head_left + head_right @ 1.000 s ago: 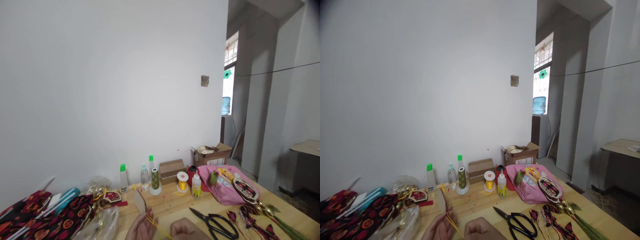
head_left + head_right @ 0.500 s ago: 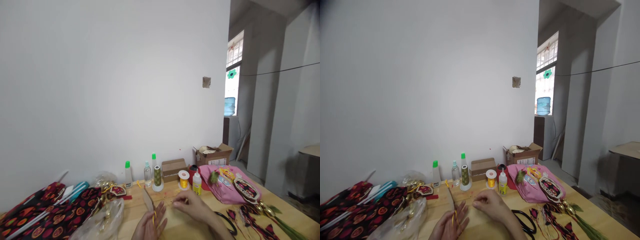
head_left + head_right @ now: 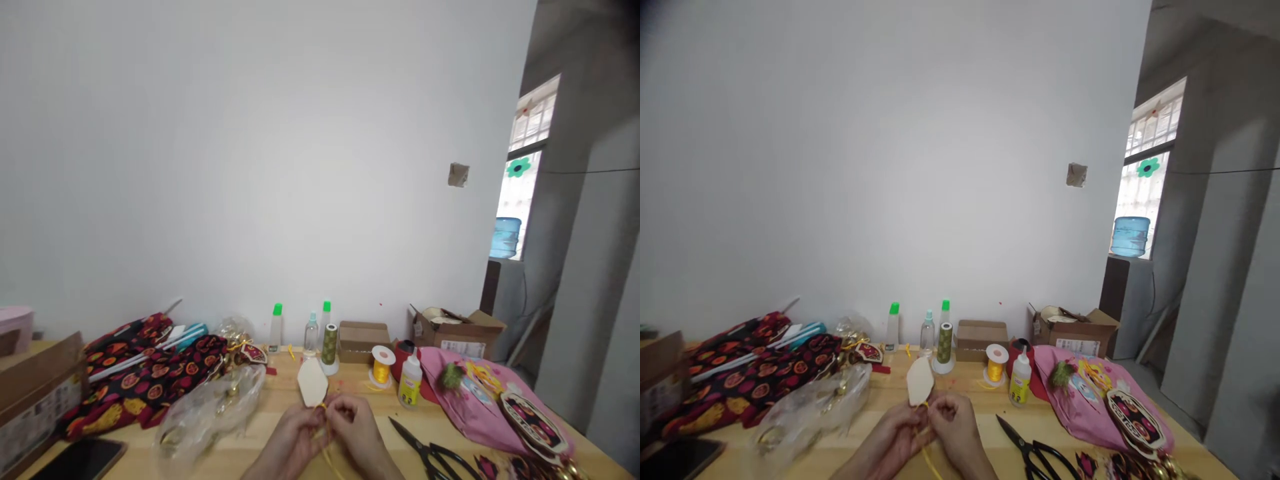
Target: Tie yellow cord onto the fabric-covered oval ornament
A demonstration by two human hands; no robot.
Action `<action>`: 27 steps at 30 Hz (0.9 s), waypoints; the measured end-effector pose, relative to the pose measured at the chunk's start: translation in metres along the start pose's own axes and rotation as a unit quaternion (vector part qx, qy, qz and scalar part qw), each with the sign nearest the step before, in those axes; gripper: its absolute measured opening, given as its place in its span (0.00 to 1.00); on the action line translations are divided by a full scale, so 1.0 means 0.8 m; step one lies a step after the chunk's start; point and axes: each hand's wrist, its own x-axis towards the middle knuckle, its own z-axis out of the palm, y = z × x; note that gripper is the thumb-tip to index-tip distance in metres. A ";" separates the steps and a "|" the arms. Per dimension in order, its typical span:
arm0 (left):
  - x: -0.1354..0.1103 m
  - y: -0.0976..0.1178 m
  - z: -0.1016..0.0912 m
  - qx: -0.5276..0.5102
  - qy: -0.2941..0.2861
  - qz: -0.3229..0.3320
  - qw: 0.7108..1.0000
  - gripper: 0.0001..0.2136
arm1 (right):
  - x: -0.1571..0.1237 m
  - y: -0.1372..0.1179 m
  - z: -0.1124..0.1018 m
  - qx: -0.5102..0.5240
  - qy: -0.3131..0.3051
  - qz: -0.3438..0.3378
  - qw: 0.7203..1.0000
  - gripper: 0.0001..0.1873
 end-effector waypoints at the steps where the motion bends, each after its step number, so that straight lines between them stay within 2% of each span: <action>1: 0.001 0.001 -0.003 0.004 0.009 -0.005 1.000 0.10 | 0.000 0.001 -0.001 0.013 0.006 0.009 1.000 0.05; 7: 0.009 0.005 -0.020 0.026 0.051 -0.068 0.996 0.11 | -0.001 -0.003 -0.011 0.082 -0.021 0.077 0.993 0.04; 12: 0.006 0.007 -0.016 0.059 0.056 -0.104 0.991 0.07 | -0.004 -0.002 -0.012 0.094 -0.052 0.119 0.987 0.04; 19: 0.006 -0.002 -0.009 0.086 0.042 -0.067 0.993 0.06 | -0.007 -0.007 -0.015 0.108 -0.088 0.130 0.982 0.07; 27: 0.011 -0.008 -0.007 0.073 0.088 -0.034 0.993 0.09 | -0.009 -0.009 -0.011 0.105 -0.108 0.114 0.982 0.11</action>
